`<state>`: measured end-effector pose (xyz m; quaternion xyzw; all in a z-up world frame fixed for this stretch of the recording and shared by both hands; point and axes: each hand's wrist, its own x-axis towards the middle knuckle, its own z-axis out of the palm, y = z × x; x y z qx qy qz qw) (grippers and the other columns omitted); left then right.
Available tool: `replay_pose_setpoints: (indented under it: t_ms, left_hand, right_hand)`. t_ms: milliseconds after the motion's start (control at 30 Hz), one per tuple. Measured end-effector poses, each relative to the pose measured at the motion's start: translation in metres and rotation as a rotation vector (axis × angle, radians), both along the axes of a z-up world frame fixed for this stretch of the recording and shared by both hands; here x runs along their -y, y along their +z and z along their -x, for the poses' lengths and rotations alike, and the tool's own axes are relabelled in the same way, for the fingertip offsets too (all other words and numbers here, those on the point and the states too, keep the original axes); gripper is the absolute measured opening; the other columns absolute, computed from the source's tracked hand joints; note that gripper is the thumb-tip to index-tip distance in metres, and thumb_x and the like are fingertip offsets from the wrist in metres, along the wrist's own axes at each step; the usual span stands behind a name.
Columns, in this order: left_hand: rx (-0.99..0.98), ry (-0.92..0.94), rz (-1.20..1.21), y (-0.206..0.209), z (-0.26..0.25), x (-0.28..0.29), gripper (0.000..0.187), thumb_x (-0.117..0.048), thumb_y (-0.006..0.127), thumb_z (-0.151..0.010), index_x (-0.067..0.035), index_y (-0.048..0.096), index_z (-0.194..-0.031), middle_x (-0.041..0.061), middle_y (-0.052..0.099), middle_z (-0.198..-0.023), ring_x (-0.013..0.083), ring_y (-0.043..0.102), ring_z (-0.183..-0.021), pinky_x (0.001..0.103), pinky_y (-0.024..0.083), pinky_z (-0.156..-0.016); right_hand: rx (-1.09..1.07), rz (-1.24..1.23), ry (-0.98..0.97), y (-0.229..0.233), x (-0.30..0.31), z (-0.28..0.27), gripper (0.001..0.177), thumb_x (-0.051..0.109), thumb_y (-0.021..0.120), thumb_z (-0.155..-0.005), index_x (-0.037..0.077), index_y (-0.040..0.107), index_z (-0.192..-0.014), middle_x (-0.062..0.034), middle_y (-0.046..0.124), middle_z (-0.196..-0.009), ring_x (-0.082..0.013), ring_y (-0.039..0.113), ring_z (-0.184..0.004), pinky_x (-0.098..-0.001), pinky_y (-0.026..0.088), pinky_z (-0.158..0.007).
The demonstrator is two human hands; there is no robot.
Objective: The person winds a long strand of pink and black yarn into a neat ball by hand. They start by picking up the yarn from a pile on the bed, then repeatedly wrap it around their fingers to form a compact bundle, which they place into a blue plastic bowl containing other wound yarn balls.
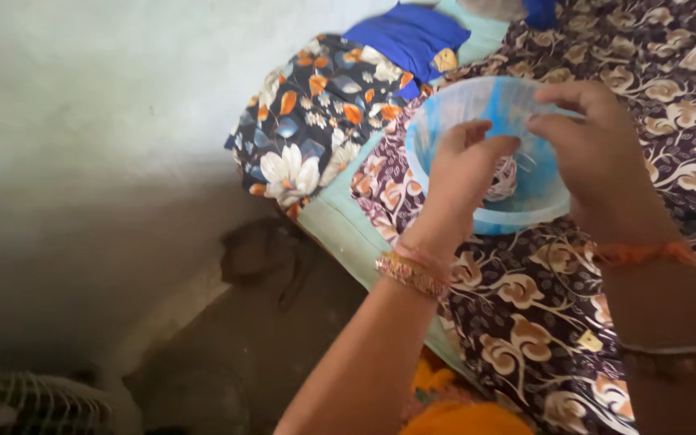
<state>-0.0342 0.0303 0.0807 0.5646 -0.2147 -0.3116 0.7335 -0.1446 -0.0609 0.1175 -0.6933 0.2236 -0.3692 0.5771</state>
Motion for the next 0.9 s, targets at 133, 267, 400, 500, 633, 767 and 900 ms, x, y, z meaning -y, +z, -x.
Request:
replay_pose_setpoints:
  t_ms: [133, 267, 400, 500, 633, 767, 900]
  left_hand:
    - [-0.030, -0.097, 0.092, -0.007, -0.001, -0.011, 0.064, -0.023, 0.073, -0.081, 0.008, 0.058, -0.134, 0.019, 0.065, -0.127, 0.0258, 0.062, -0.115, 0.034, 0.049, -0.095]
    - [-0.038, -0.166, 0.044, -0.004, 0.009, -0.012, 0.059, -0.024, 0.072, -0.081, 0.007, 0.062, -0.130, 0.016, 0.068, -0.120, 0.0240, 0.061, -0.107, 0.035, 0.049, -0.089]
    - [-0.052, -0.181, 0.108, 0.003, 0.028, -0.006, 0.059, -0.024, 0.073, -0.080, 0.006, 0.060, -0.130, 0.014, 0.066, -0.123, 0.0227, 0.060, -0.111, 0.034, 0.047, -0.093]
    - [-0.106, -0.207, 0.142, 0.009, 0.040, -0.001, 0.062, -0.024, 0.074, -0.080, 0.003, 0.056, -0.132, 0.012, 0.062, -0.127, 0.0228, 0.059, -0.115, 0.034, 0.046, -0.097]
    - [-0.063, -0.227, 0.053, 0.016, 0.062, 0.010, 0.061, -0.025, 0.072, -0.079, 0.003, 0.059, -0.131, 0.013, 0.064, -0.125, 0.0233, 0.059, -0.114, 0.035, 0.046, -0.094]
    - [-0.093, -0.289, 0.066, 0.018, 0.085, 0.028, 0.057, -0.026, 0.070, -0.081, 0.001, 0.059, -0.129, 0.013, 0.064, -0.121, 0.0229, 0.059, -0.111, 0.037, 0.047, -0.091]
    - [-0.086, -0.271, 0.054, 0.023, 0.121, 0.057, 0.054, -0.023, 0.069, -0.080, 0.002, 0.060, -0.127, 0.012, 0.065, -0.115, 0.0230, 0.058, -0.102, 0.038, 0.047, -0.085]
  right_hand:
    - [-0.090, 0.051, -0.124, 0.005, -0.024, 0.013, 0.037, 0.012, 0.068, -0.092, 0.005, 0.062, -0.128, -0.0108, 0.064, -0.115, -0.0166, 0.061, -0.099, -0.0314, 0.050, -0.078]
    - [-0.118, 0.134, -0.155, 0.007, -0.034, 0.028, 0.036, 0.012, 0.068, -0.093, 0.003, 0.063, -0.127, -0.0102, 0.064, -0.114, -0.0149, 0.062, -0.098, -0.0295, 0.050, -0.076]
    - [-0.102, 0.069, -0.152, 0.009, -0.034, 0.046, 0.036, 0.014, 0.068, -0.093, 0.005, 0.062, -0.127, -0.0110, 0.066, -0.108, -0.0164, 0.061, -0.091, -0.0314, 0.047, -0.070]
    - [-0.121, 0.178, -0.173, 0.011, -0.029, 0.062, 0.031, 0.015, 0.067, -0.094, 0.003, 0.065, -0.122, -0.0102, 0.067, -0.110, -0.0191, 0.062, -0.094, -0.0315, 0.050, -0.074]
    - [-0.216, 0.659, -0.261, 0.008, -0.019, 0.084, 0.024, 0.012, 0.070, -0.096, -0.001, 0.071, -0.117, -0.0152, 0.067, -0.115, -0.0267, 0.066, -0.105, -0.0329, 0.052, -0.084]
    - [-0.256, 0.611, -0.291, 0.011, -0.006, 0.111, 0.027, 0.015, 0.070, -0.092, 0.001, 0.070, -0.115, -0.0176, 0.064, -0.120, -0.0275, 0.064, -0.107, -0.0377, 0.056, -0.081]
    - [-0.284, 0.300, -0.327, 0.011, 0.012, 0.153, 0.036, 0.021, 0.070, -0.089, 0.007, 0.065, -0.122, -0.0183, 0.049, -0.130, -0.0343, 0.064, -0.094, -0.0442, 0.056, -0.073]
